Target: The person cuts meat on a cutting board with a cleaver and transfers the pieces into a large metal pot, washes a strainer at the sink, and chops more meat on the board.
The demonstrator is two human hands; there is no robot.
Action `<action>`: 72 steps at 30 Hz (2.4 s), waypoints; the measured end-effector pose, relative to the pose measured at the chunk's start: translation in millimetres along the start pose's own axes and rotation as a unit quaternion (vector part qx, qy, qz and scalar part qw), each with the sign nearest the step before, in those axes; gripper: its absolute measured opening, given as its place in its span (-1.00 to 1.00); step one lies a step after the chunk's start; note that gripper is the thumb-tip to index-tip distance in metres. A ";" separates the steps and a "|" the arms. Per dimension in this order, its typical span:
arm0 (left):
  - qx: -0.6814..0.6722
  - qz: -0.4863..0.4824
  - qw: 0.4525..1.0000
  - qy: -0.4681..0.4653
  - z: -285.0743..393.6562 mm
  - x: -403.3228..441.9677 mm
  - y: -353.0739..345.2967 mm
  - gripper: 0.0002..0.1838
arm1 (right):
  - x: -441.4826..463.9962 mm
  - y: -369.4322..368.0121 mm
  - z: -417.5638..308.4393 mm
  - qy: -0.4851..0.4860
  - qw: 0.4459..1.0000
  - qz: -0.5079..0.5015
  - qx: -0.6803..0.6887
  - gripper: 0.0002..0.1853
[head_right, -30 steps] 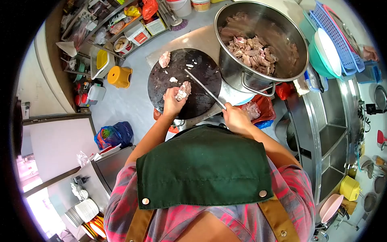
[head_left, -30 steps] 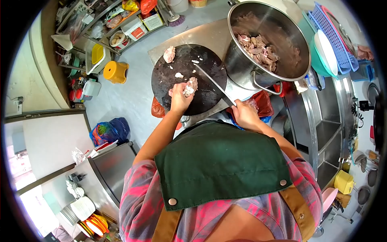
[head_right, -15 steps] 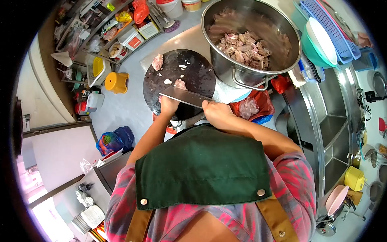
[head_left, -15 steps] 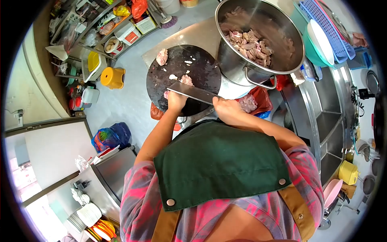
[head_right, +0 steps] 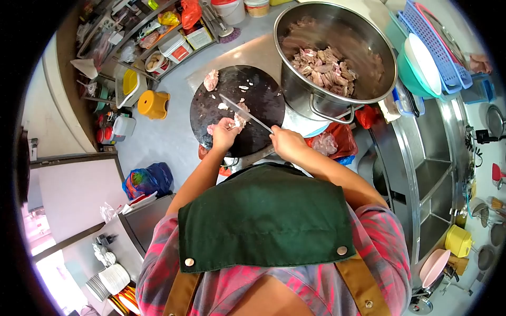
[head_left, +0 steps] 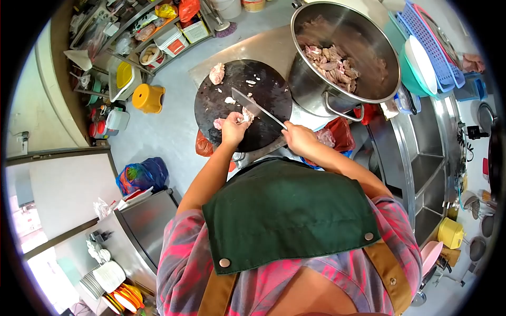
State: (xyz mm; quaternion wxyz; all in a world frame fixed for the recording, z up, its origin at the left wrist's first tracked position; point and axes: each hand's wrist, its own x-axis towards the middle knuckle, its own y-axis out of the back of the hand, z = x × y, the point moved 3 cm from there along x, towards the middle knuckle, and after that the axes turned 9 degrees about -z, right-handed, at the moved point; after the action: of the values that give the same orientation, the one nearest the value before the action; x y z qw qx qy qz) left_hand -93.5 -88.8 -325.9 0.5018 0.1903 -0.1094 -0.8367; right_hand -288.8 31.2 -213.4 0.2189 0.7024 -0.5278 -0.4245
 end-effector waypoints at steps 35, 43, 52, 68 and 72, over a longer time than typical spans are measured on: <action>0.288 0.002 0.943 -0.169 26.4 -31.0 4.9 -0.94 | 45.2 -8.2 -20.9 0.057 0.995 -0.023 -0.073 -0.79; 0.096 0.068 0.990 -0.081 43.5 -30.3 38.2 -0.48 | -5.3 35.4 -6.4 0.091 0.975 0.203 0.019 -0.78; 0.305 -0.149 0.928 -0.151 94.0 7.7 -53.9 -0.43 | -53.1 42.0 19.3 -0.001 0.966 0.241 0.089 -0.79; -0.206 -0.100 0.943 0.239 32.6 84.3 35.9 -0.70 | -61.3 16.8 36.6 -0.028 0.976 0.195 0.090 -0.77; 0.077 -0.056 0.995 0.025 39.0 87.8 45.2 -0.58 | -54.8 14.0 34.1 -0.020 0.979 0.170 0.107 -0.76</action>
State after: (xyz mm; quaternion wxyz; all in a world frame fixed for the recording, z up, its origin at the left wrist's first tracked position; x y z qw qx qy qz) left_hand -111.3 -187.8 -292.1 0.4411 0.2551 -0.1496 -0.8473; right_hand -329.4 82.0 -201.4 0.2009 0.6132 -0.6862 -0.3358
